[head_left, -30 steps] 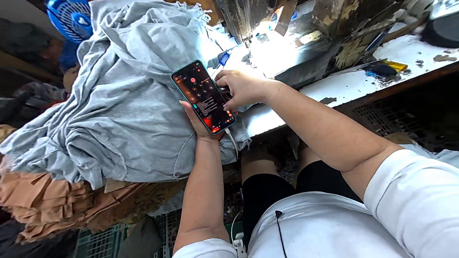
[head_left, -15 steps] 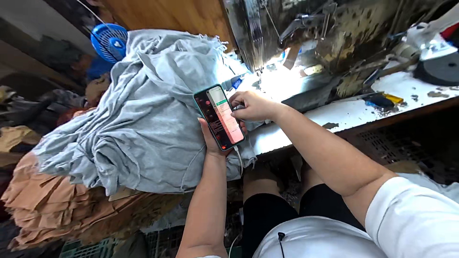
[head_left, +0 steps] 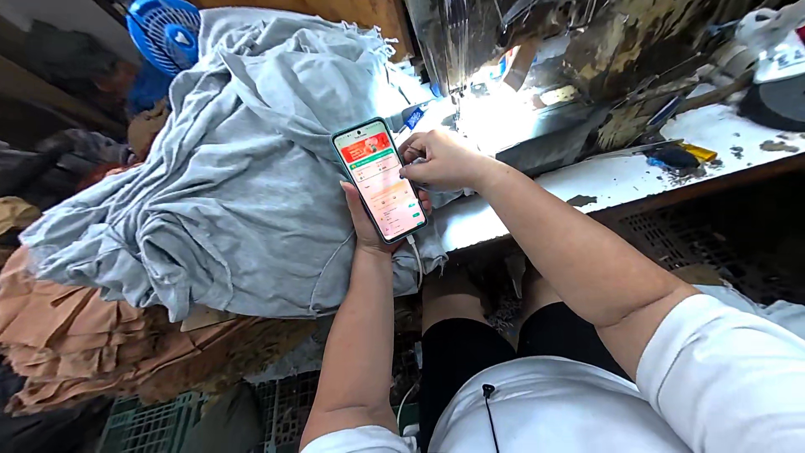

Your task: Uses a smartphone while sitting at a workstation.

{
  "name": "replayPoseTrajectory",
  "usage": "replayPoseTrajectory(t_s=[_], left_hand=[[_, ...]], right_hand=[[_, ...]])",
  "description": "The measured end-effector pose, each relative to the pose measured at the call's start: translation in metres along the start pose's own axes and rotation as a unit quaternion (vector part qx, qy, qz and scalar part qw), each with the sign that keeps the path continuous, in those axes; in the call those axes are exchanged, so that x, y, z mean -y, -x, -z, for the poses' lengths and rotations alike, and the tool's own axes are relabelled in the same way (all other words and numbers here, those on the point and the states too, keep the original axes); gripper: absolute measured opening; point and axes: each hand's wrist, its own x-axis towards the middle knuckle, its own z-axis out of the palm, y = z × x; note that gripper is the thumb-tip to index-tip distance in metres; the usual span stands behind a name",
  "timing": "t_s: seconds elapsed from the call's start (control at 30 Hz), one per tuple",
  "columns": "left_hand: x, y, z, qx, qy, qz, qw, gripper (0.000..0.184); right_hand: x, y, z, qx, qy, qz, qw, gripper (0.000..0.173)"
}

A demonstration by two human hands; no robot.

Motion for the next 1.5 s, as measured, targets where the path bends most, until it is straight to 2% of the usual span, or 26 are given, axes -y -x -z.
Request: replayPoseTrajectory(t_s=[0.43, 0.6, 0.77, 0.9, 1.1, 1.27, 1.5], left_hand=[[-0.001, -0.002, 0.001, 0.009, 0.004, 0.006, 1.0, 0.092], [-0.001, -0.002, -0.001, 0.006, -0.011, -0.028, 1.0, 0.082], [-0.001, -0.002, -0.002, 0.0, 0.002, 0.003, 1.0, 0.091], [0.0, -0.001, 0.001, 0.004, 0.009, 0.008, 1.0, 0.089], [0.0, -0.001, 0.0, -0.001, -0.002, 0.0, 1.0, 0.088], [-0.001, -0.001, -0.004, 0.008, -0.016, -0.03, 0.999, 0.078], [-0.001, -0.001, -0.003, 0.01, -0.026, -0.023, 0.999, 0.081]], right_hand=[[-0.001, 0.003, 0.0, 0.007, 0.014, 0.028, 0.999, 0.02], [-0.004, 0.002, 0.001, 0.021, 0.038, 0.058, 0.997, 0.035], [0.006, 0.001, -0.002, -0.018, 0.008, -0.009, 1.0, 0.027], [0.011, -0.003, -0.004, -0.052, -0.004, -0.067, 0.996, 0.036], [0.009, -0.003, -0.008, -0.063, 0.009, -0.04, 0.997, 0.036], [0.016, -0.004, -0.016, -0.067, 0.032, -0.041, 0.996, 0.038], [0.012, -0.007, -0.018, -0.069, 0.054, -0.036, 0.996, 0.044]])
